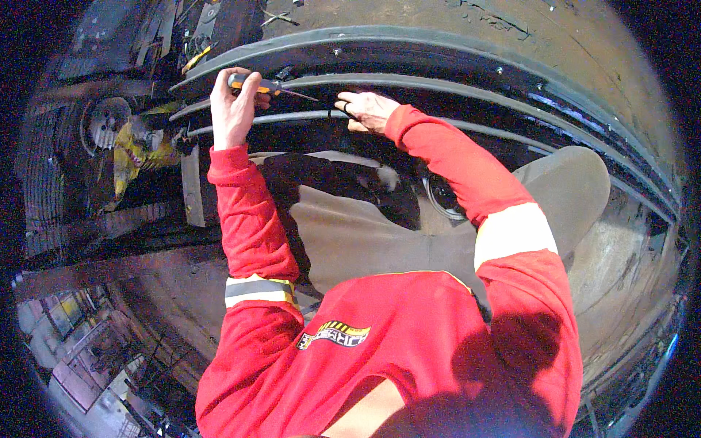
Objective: The person uses a screwdriver to tighten screws on a large curved metal frame, securing a rubber seal along its edge. They repeatedly pick up screws from a nearby container and fasten them into the frame, working methodically along the curve.
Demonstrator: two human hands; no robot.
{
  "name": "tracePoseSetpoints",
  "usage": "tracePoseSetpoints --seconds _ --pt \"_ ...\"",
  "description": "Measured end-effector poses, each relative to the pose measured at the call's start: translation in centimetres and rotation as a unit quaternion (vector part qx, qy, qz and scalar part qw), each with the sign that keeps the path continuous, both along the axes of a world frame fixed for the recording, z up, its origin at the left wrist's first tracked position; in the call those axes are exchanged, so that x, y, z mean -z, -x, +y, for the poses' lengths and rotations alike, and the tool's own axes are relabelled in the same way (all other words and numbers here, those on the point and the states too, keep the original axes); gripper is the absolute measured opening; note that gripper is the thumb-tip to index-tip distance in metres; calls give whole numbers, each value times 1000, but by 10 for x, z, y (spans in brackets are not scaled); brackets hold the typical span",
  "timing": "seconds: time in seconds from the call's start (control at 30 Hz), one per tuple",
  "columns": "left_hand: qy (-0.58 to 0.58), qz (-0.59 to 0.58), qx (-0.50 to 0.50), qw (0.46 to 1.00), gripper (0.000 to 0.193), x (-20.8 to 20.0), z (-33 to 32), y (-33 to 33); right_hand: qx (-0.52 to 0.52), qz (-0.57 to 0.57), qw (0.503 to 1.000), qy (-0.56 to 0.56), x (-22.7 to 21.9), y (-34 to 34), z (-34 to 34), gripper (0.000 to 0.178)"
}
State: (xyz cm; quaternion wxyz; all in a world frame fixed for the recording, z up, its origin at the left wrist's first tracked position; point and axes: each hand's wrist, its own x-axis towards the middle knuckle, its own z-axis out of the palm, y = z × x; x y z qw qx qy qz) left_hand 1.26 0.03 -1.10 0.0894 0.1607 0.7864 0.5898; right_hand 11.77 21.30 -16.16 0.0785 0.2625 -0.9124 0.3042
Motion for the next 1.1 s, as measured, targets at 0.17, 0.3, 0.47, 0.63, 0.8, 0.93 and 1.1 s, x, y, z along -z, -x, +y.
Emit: tracePoseSetpoints --seconds 0.17,0.3,0.47,0.63,0.8,0.93,1.1 --pt "23 0 27 999 22 14 4 4 -67 -29 995 -69 -11 7 2 48" --pt "21 -3 54 998 23 17 20 1 -68 -75 992 -81 -9 10 2 46" --pt "49 22 59 997 23 24 25 -1 26 -313 934 171 6 8 0 48" --pt "59 -4 52 997 21 20 21 1 -6 52 999 4 12 2 6 42" --pt "47 4 56 997 20 23 20 0 -13 -44 998 43 2 -3 6 37" --pt "52 5 61 997 20 20 24 -1 -13 -45 998 44 1 -4 7 38" --pt "79 18 60 995 20 18 29 -3 -16 -39 997 65 6 -3 7 39"
